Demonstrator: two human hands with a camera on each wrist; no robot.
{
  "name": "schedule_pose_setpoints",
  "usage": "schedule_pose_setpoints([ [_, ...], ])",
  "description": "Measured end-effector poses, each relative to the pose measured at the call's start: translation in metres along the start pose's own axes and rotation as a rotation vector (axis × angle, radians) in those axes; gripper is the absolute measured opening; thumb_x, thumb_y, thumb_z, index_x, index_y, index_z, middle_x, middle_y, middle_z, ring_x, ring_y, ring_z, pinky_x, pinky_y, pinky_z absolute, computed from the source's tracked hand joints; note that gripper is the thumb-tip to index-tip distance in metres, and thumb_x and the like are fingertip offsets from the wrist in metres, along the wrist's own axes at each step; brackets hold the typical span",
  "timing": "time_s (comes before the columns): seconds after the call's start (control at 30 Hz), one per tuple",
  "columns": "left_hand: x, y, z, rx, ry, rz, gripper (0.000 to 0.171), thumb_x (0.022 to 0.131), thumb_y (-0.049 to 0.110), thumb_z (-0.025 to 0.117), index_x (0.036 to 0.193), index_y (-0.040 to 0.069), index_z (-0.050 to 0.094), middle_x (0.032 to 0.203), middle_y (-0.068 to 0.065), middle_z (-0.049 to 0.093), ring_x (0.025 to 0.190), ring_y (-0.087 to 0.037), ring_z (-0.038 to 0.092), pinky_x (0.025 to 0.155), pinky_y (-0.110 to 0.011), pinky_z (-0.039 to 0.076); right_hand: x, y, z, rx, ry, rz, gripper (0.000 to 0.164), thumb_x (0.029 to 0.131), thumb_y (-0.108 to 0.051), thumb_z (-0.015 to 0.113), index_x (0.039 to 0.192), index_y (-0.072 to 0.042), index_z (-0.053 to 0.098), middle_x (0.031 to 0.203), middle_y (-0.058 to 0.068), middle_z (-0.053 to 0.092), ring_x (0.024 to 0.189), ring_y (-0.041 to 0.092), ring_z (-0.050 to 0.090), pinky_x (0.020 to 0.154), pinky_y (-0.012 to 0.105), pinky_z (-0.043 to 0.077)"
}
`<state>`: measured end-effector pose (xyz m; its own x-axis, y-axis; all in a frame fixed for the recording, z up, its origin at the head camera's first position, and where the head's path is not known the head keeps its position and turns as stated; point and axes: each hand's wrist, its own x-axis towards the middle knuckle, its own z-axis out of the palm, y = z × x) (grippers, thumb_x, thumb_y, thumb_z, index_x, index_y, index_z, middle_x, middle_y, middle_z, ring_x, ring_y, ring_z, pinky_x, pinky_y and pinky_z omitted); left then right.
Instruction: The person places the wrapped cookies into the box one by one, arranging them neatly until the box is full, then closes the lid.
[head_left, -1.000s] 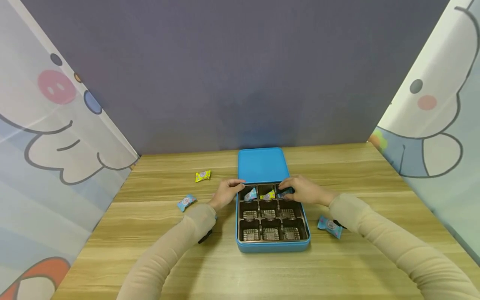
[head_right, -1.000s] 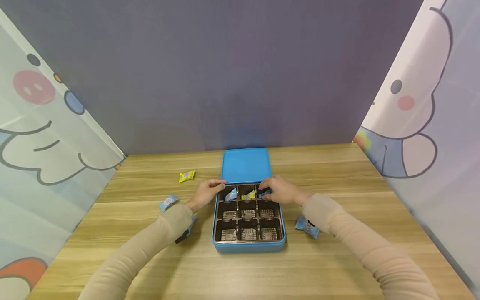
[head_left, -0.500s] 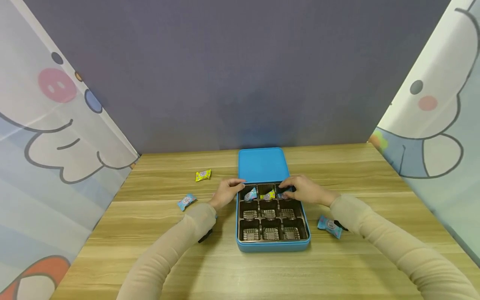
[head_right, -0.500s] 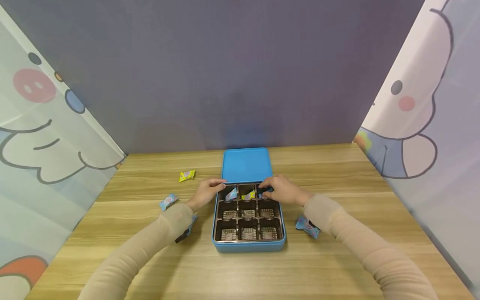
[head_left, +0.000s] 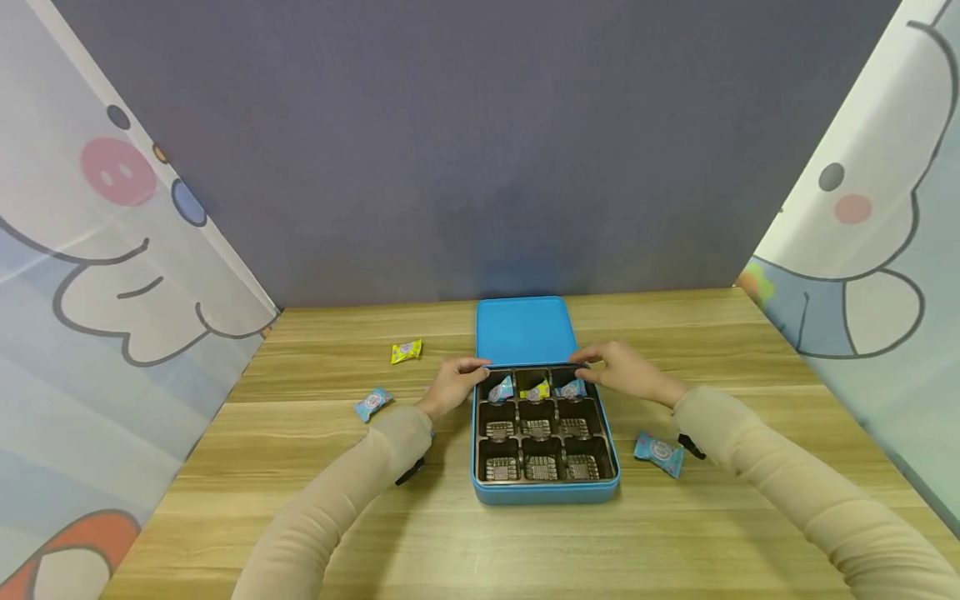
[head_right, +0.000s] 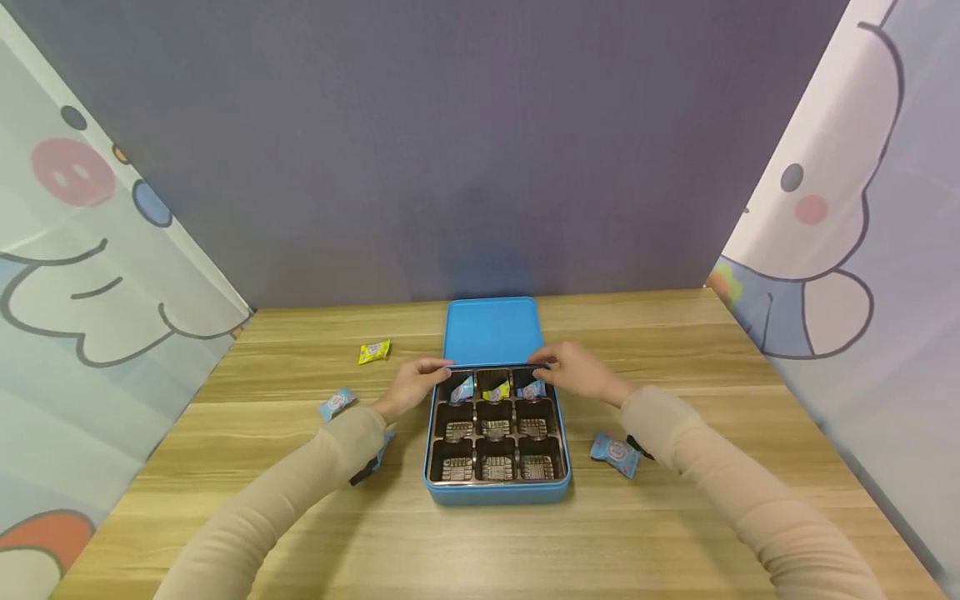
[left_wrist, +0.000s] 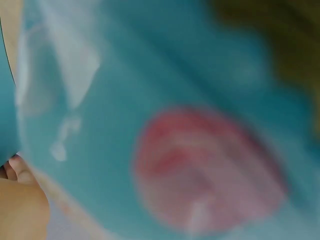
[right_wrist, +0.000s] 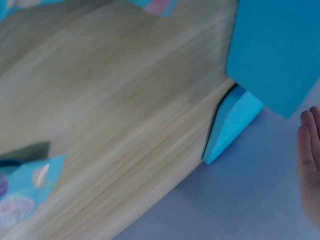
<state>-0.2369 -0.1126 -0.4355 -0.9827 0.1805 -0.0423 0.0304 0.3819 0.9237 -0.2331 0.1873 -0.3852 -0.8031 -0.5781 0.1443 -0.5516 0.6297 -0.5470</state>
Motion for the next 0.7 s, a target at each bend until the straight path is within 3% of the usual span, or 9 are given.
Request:
schedule_pose_setpoints([
  [0.03,0.001,-0.001,0.0,-0.006,0.0,0.003,0.026,0.09,0.022,0.058,0.115,0.015,0.065,0.112,-0.007,0.065,0.065,-0.021,0.052,0.102,-0.063,-0.008,0.0,0.0,-0.002,0.011,0.003,0.014,0.029,0.089,-0.016,0.06,0.115,-0.002,0.063,0.116,0.015,0.062,0.104,0.032,0.058,0.089,0.048,0.047],
  [0.1,0.001,-0.002,-0.001,-0.008,0.002,0.015,0.025,0.091,0.02,0.058,0.114,0.015,0.065,0.114,-0.006,0.064,0.073,-0.016,0.055,0.107,-0.057,0.011,-0.001,0.0,-0.005,0.021,0.004,0.03,0.03,0.089,-0.017,0.06,0.116,-0.003,0.062,0.119,0.014,0.061,0.107,0.034,0.056,0.091,0.05,0.045],
  [0.2,0.001,-0.002,-0.001,-0.005,0.006,0.028,0.026,0.091,0.018,0.058,0.115,0.012,0.065,0.115,-0.007,0.063,0.081,-0.015,0.057,0.099,-0.051,0.035,-0.002,0.0,-0.009,0.012,0.003,0.035,0.03,0.09,-0.018,0.059,0.117,-0.005,0.062,0.12,0.013,0.06,0.108,0.033,0.056,0.093,0.05,0.044],
  [0.43,0.0,-0.002,0.001,-0.022,0.001,0.022,0.028,0.091,0.019,0.058,0.116,0.01,0.064,0.113,-0.009,0.065,0.051,-0.015,0.047,0.102,-0.062,0.007,-0.011,0.003,-0.017,-0.002,0.031,0.042,0.029,0.09,-0.015,0.059,0.117,-0.007,0.063,0.118,0.012,0.062,0.105,0.03,0.058,0.09,0.047,0.047],
  [0.6,0.001,-0.002,0.001,-0.017,0.013,0.032,0.025,0.09,0.017,0.058,0.113,0.011,0.066,0.112,-0.008,0.065,0.07,-0.008,0.052,0.104,-0.057,0.02,-0.022,0.01,-0.021,0.01,0.053,0.059,0.028,0.091,-0.016,0.058,0.117,-0.007,0.063,0.117,0.013,0.062,0.105,0.031,0.058,0.09,0.049,0.047],
  [0.7,0.002,-0.002,0.001,-0.012,0.013,0.033,0.025,0.09,0.018,0.058,0.113,0.012,0.066,0.111,-0.007,0.066,0.07,-0.011,0.053,0.098,-0.05,0.034,-0.029,0.012,-0.022,0.01,0.058,0.074,0.029,0.091,-0.019,0.057,0.117,-0.006,0.063,0.118,0.014,0.062,0.106,0.033,0.057,0.089,0.05,0.046],
])
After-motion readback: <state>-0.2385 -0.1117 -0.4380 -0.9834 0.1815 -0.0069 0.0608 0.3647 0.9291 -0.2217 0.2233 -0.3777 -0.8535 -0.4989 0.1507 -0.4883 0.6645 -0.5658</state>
